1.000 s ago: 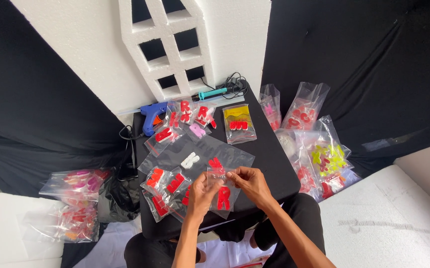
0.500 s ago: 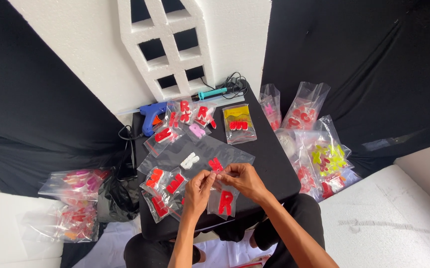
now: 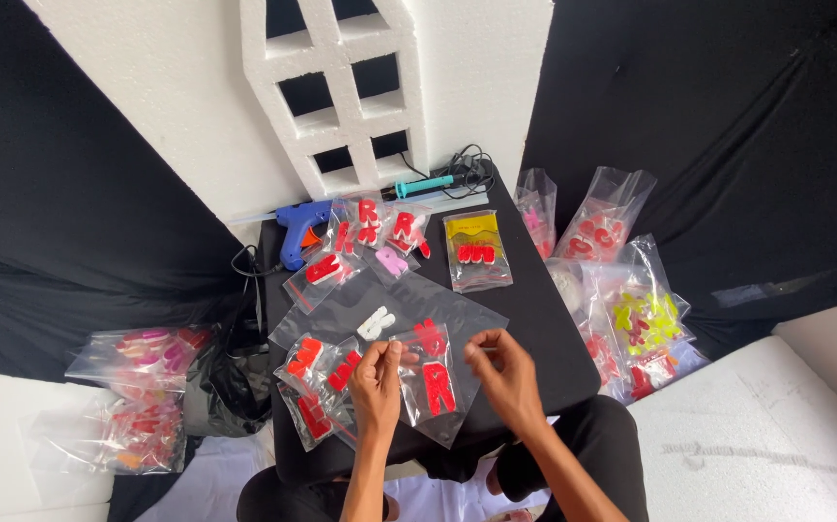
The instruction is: The person organizes and places decorative letter-shaped items and small red heart-shaped objects into small plastic bags by hand on a workspace.
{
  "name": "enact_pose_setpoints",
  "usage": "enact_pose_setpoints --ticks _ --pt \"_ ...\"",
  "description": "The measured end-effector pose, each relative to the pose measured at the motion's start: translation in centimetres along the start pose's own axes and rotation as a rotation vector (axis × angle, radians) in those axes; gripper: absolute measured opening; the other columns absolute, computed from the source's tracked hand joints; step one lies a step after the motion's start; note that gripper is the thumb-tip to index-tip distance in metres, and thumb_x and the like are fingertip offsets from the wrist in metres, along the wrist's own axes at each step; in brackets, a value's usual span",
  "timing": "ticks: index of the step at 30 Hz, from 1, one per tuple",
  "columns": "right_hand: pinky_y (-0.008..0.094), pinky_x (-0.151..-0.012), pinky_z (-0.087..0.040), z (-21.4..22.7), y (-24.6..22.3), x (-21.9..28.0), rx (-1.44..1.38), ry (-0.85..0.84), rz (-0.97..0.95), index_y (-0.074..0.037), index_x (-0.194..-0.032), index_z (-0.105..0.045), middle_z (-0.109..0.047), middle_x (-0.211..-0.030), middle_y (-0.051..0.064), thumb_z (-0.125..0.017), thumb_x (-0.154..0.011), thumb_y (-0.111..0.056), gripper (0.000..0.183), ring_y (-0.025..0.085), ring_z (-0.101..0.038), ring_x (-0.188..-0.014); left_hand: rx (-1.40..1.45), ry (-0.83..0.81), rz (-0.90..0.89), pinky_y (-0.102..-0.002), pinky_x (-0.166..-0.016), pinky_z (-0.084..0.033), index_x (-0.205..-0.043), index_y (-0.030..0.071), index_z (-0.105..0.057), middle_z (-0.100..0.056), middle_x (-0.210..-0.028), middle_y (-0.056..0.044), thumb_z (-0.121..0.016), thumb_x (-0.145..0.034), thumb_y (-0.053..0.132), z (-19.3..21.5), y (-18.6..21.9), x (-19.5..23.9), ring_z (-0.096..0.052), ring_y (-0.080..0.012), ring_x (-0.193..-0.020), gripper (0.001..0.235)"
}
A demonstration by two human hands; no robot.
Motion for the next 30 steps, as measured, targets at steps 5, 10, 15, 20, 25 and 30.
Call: enact_pose_setpoints --ticks 5,10,15,20,25,30 --pt "0.027 -0.053 -0.056 -5.7 -4.5 1.9 0.294 -0.206 0.207 -0.011 -0.13 -0.056 -0.076 -0.085 0.007 -0.075 -0.089 -0.017 0.045 0.012 -0.073 -0.065 0.005 0.097 0.066 -0.022 -0.053 -0.047 -0.087 0.001 -0.072 -0.08 -0.074 -0.007 -0.06 -0.099 0.028 1.0 -0.2 -1.9 -0.071 -0.0112 -0.06 0.033" --pt "0.025 -0.063 -0.054 -8.9 -4.6 -3.2 0.283 -0.182 0.396 -0.006 -0.116 -0.072 -0.074 -0.095 0.003 -0.074 -0.087 -0.009 0.029 0.012 -0.063 -0.074 0.089 0.193 0.162 -0.03 -0.07 -0.058 -0.116 0.006 -0.066 -0.08 -0.104 -0.012 -0.054 -0.1 0.019 4.0 -2.6 -3.6 -0.077 -0.0207 -0.088 0.023" --pt "0.034 -0.061 -0.052 -15.6 -5.4 -14.5 0.48 -0.196 0.514 -0.013 -0.125 -0.066 -0.074 -0.091 0.005 -0.068 -0.086 -0.005 0.04 0.019 -0.063 -0.065 0.052 0.242 0.156 -0.033 -0.083 -0.06 -0.122 0.006 -0.061 -0.077 -0.107 -0.012 -0.058 -0.097 0.018 6.6 -3.9 -1.6 -0.076 -0.0227 -0.094 0.028" --pt "0.043 -0.069 -0.051 -23.2 -3.9 -23.2 0.633 -0.283 0.567 -0.012 -0.123 -0.063 -0.066 -0.079 0.013 -0.055 -0.092 -0.001 0.034 0.029 -0.066 -0.072 -0.046 0.204 0.21 -0.028 -0.076 -0.058 -0.119 0.006 -0.065 -0.08 -0.103 -0.011 -0.061 -0.094 0.021 7.7 -4.5 0.5 -0.077 -0.0174 -0.088 0.029" --pt "0.053 -0.08 -0.042 -25.4 -0.3 -27.7 1.066 -0.138 0.563 -0.022 -0.121 -0.076 -0.061 -0.127 0.018 -0.051 -0.093 -0.017 0.038 0.037 -0.051 -0.104 -0.285 0.178 0.203 -0.028 -0.07 -0.056 -0.111 0.012 -0.069 -0.081 -0.097 -0.001 -0.06 -0.095 0.029 8.9 -3.5 0.7 -0.069 -0.0129 -0.077 0.025" --pt "0.053 -0.085 -0.037 -24.2 -2.9 -25.3 1.099 -0.135 0.668 -0.024 -0.12 -0.076 -0.048 -0.139 0.018 -0.057 -0.096 -0.016 0.032 0.038 -0.043 -0.119 -0.564 0.203 -0.098 -0.039 -0.096 -0.05 -0.113 0.009 -0.067 -0.074 -0.11 -0.005 -0.065 -0.09 0.021 8.5 -1.9 0.7 -0.07 -0.0224 -0.102 0.026"
Point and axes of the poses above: each hand's wrist, its own x-axis away from the middle knuckle, its own z-axis out of the back of the hand, y = z × x, the point moved 10 cm from there along -x, towards the middle knuckle
